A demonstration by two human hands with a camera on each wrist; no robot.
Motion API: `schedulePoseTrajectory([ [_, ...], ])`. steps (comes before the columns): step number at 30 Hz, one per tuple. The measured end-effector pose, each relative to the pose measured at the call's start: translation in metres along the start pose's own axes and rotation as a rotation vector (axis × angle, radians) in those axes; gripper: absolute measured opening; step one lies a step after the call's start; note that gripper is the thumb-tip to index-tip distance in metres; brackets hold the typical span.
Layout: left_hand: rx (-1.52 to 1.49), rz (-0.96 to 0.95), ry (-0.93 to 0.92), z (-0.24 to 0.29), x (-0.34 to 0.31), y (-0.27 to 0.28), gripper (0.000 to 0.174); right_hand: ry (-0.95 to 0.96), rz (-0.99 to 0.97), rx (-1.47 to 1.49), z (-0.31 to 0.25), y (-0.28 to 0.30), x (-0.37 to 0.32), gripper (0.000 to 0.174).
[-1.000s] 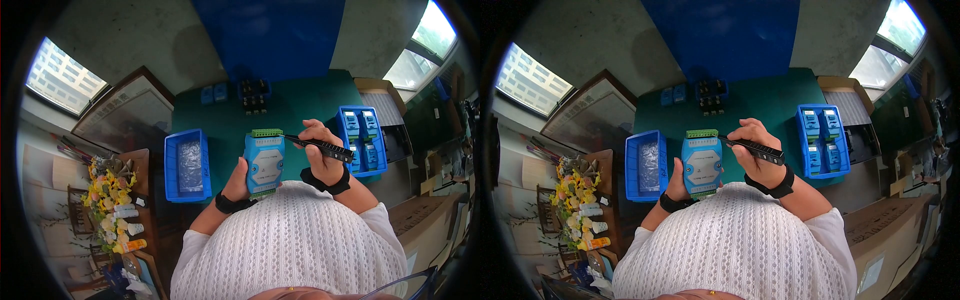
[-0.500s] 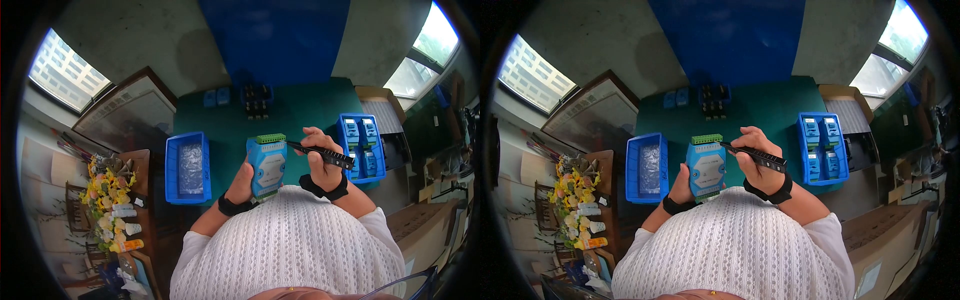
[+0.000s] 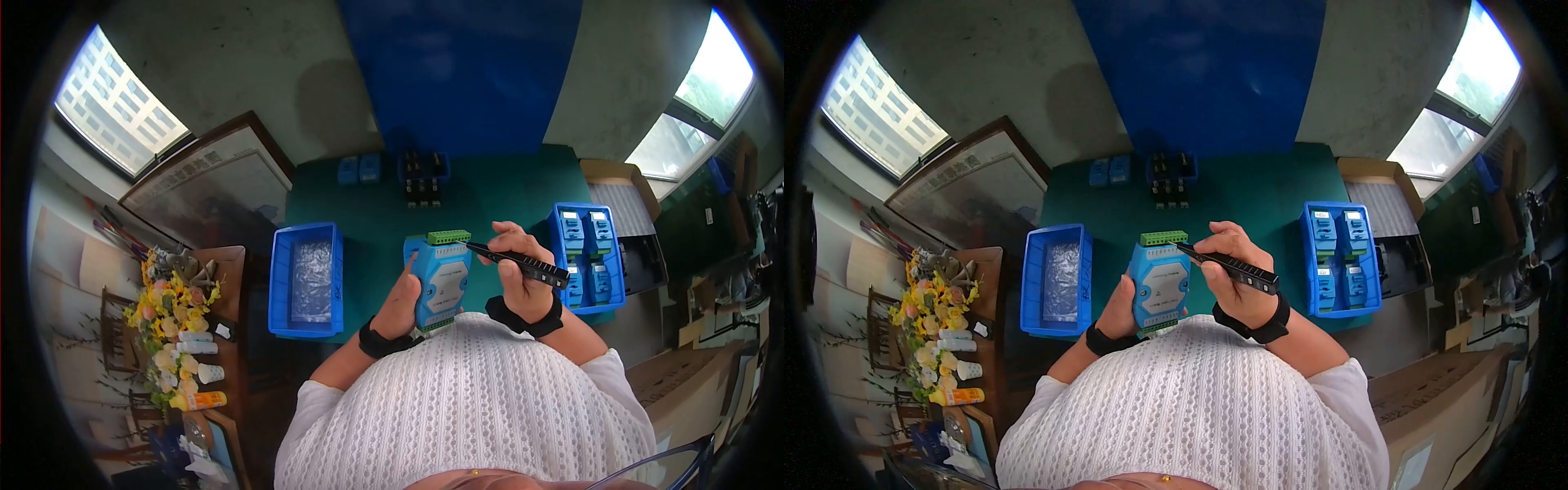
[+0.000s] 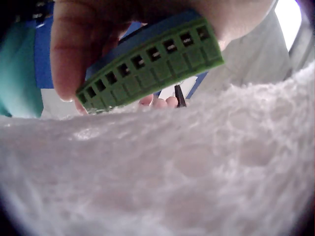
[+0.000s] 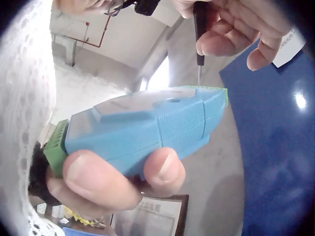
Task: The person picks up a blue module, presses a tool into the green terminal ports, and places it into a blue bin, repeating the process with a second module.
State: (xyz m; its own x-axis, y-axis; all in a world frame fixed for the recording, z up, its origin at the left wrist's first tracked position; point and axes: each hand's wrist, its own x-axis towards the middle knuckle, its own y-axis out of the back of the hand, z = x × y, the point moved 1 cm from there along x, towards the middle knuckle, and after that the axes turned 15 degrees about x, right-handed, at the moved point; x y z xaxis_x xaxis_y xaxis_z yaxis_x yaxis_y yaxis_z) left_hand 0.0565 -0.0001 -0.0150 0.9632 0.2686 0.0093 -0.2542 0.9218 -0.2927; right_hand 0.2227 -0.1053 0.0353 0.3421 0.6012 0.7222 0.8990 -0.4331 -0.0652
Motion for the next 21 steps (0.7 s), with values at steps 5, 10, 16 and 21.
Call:
schedulePoseTrajectory([
  [5,0.034,0.017,-0.028,0.0018,0.0016,-0.0016,0.08,0.006,0.022,0.039,-0.0023,-0.0021,-0.0014,0.025],
  [10,0.055,0.023,-0.033,0.0027,0.0011,-0.0028,0.081,-0.005,0.0,0.015,-0.0026,-0.0036,0.0,0.027],
  [16,0.051,0.052,-0.042,0.0005,0.0002,-0.0031,0.082,0.011,0.003,0.034,-0.003,-0.004,-0.0013,0.028],
  [21,0.037,0.059,-0.059,-0.0029,0.0001,-0.0019,0.077,0.002,-0.02,0.025,-0.0045,-0.0039,0.0002,0.027],
])
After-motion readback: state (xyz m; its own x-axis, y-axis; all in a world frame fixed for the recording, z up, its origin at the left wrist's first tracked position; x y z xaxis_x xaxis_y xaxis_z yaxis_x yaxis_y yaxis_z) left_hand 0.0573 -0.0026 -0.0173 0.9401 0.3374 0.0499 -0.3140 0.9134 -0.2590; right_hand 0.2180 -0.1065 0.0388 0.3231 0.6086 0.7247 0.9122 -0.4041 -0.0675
